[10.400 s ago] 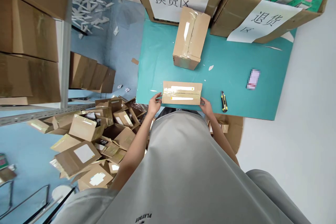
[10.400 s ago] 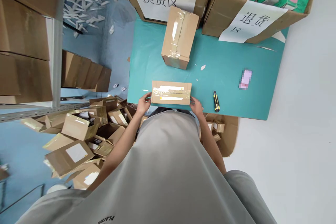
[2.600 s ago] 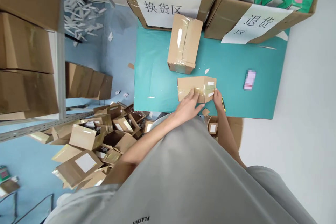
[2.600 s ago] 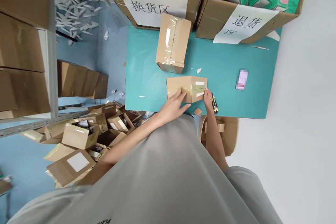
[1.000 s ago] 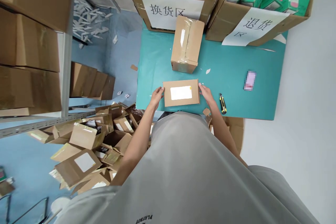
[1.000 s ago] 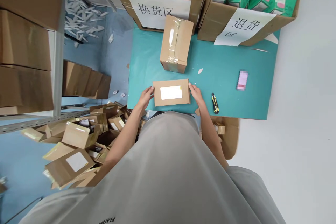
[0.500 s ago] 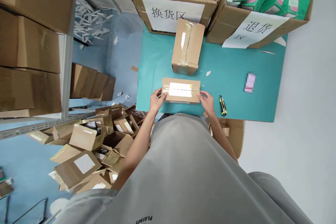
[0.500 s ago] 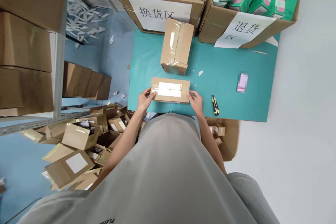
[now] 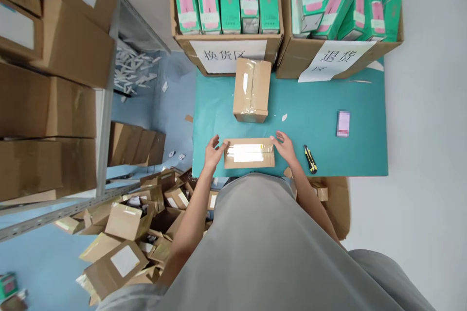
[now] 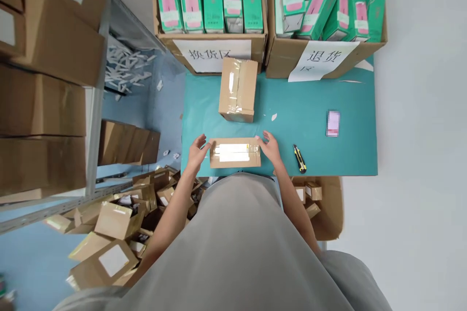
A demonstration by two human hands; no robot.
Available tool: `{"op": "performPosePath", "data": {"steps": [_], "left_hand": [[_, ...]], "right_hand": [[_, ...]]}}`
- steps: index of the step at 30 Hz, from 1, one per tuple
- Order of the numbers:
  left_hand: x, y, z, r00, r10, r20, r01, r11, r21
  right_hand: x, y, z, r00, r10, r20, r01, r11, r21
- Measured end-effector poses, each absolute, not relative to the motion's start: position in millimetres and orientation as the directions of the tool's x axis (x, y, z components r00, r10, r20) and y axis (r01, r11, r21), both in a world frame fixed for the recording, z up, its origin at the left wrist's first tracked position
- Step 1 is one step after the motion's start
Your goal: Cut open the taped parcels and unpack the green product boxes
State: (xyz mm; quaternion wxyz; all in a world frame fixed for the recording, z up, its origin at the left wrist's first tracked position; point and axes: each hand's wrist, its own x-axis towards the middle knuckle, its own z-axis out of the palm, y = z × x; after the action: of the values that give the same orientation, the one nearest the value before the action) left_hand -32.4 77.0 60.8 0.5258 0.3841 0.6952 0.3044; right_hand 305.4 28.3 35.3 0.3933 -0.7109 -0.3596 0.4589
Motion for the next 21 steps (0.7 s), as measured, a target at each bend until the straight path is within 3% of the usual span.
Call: {"op": "performPosePath", "data": {"steps": [5, 10, 14, 21], "left_hand": [[-8.1, 159.0, 68.1, -0.093, 0.933, -0.347, 0.300, 0.359, 0.884], [40.4, 217.2, 76.9, -0.035, 0.928, -0.371, 0.435, 0.348, 0.830], [71.0, 208.0, 78.0, -0.002, 0.932, -0.363, 0.494, 0.316, 0.810], [140.6, 189.8, 73.0, 0.151, 0.913, -0.379, 0.502, 0.260, 0.825]], "right_hand": [[297.2, 117.0, 37.8, 0.307, 0.887, -0.344, 0.202, -0.414, -0.887], [280.1, 175.4, 47.8, 0.273, 0.880, -0.390, 0.350, -0.468, -0.811], [288.3, 167.4, 50.2, 0.260, 0.893, -0.367, 0.353, -0.442, -0.825], [360.9, 131.7, 43.0, 0.425, 0.867, -0.261, 0.277, -0.399, -0.874]]}}
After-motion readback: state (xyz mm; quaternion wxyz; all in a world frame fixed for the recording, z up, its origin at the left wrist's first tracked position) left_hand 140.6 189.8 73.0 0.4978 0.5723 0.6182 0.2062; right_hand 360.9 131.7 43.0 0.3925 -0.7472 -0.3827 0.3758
